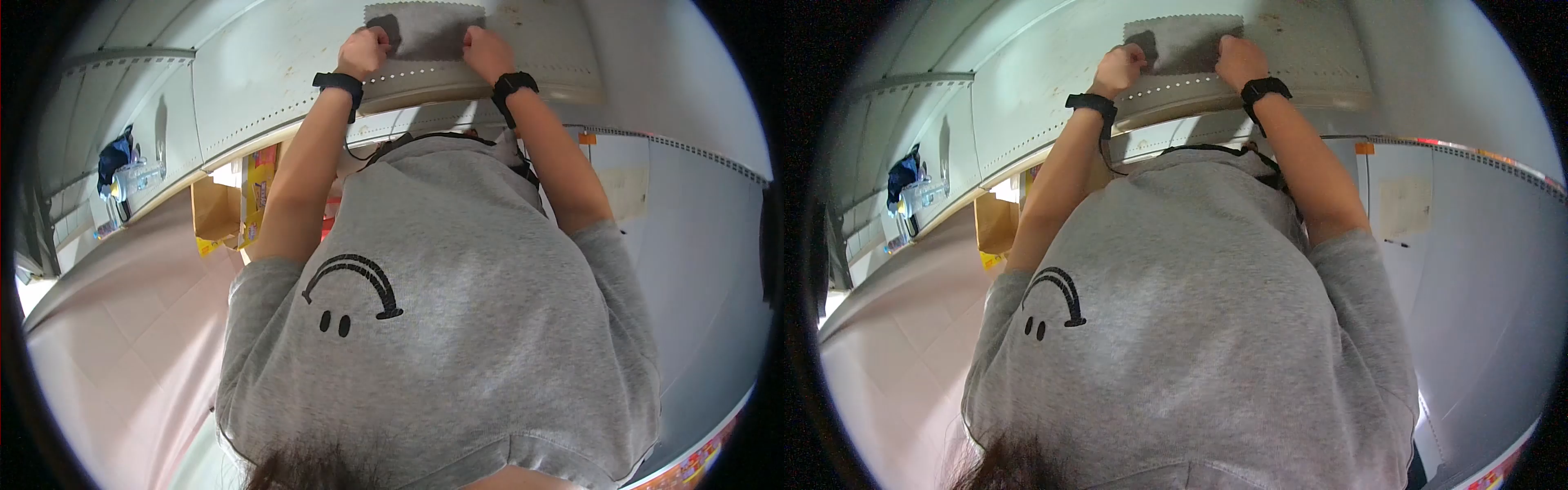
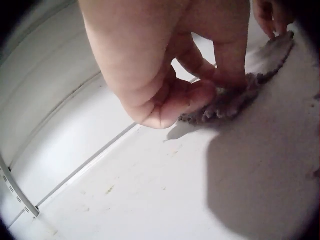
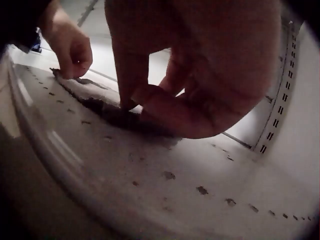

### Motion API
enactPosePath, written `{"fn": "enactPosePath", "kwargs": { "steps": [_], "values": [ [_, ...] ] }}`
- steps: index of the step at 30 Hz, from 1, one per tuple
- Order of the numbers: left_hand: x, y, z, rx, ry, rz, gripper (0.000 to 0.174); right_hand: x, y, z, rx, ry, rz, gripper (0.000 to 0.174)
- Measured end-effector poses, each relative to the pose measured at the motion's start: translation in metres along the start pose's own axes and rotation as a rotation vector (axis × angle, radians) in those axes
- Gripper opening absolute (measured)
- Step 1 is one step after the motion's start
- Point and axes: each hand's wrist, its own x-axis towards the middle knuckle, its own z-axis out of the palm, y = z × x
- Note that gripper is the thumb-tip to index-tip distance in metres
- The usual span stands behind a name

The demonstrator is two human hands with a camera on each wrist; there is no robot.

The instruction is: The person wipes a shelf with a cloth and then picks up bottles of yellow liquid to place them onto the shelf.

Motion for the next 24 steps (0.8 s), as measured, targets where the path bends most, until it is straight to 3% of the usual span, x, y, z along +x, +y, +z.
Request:
{"fn": "enactPosePath", "kwargs": {
  "steps": [9,16,24],
  "values": [
    [-0.064,-0.035,-0.029,0.055,0.04,-0.12,0.014,0.002,-0.046,0.027,0.034,-0.069,-0.17,0.012],
    [-0.125,-0.104,-0.064,0.144,0.206,-0.349,0.012,0.014,-0.149,0.055,-0.087,-0.318,-0.329,0.015],
    [-0.192,-0.176,-0.105,0.161,0.329,-0.584,0.012,0.021,-0.266,0.1,-0.17,-0.349,-0.546,0.016]
  ]
}}
